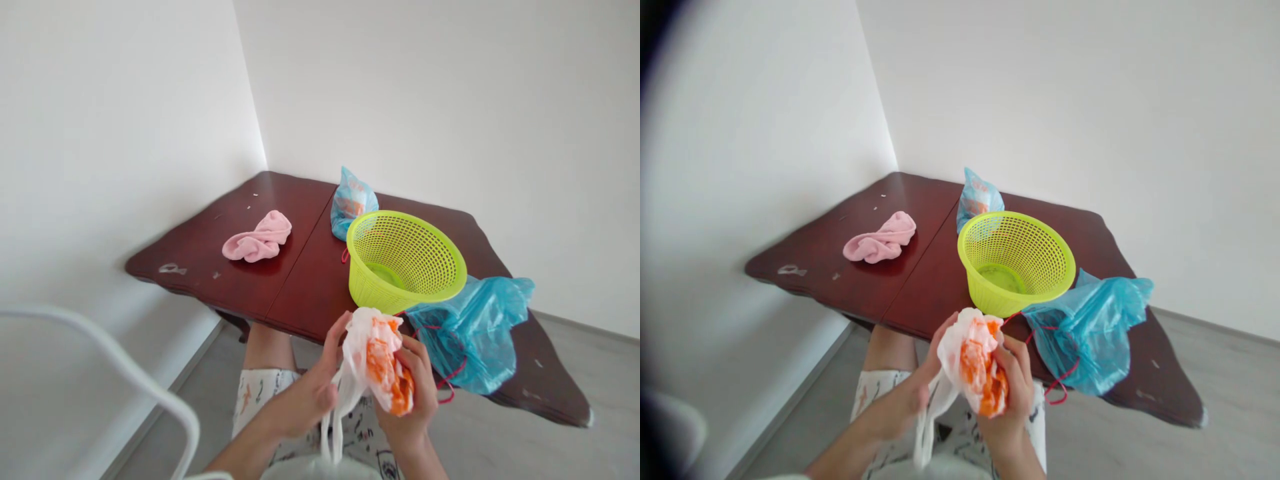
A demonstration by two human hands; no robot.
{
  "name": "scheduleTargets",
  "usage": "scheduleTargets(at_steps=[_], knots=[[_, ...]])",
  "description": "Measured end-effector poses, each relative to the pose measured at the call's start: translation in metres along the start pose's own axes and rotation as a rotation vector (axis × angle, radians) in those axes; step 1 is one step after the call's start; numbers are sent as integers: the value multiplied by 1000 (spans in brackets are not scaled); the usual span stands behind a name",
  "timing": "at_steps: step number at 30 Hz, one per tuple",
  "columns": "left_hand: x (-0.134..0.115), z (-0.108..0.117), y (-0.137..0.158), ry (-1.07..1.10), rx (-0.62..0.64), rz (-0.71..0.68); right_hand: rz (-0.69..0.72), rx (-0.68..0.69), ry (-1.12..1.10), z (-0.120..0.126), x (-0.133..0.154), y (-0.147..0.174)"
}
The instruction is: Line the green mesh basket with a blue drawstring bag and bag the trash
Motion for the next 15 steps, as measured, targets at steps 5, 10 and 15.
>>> scheduleTargets(at_steps=[5,10,15], knots=[[22,-17,8,137,-309,-47,-96,250,-109,-25,27,-8],[25,-14,-7,351,-525,-39,71,350,-134,-31,44,6],[31,-19,-12,590,-520,98,243,124,73,-20,40,31]])
Point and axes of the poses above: each hand's wrist, its own y-axis away from the middle knuckle, its own z-axis out of the back of the hand, x = y × z, the point moved 2 cm from there along -y, towards the middle knuckle, and after that the axes turned 10 degrees about -z, right-handed, at the moved point
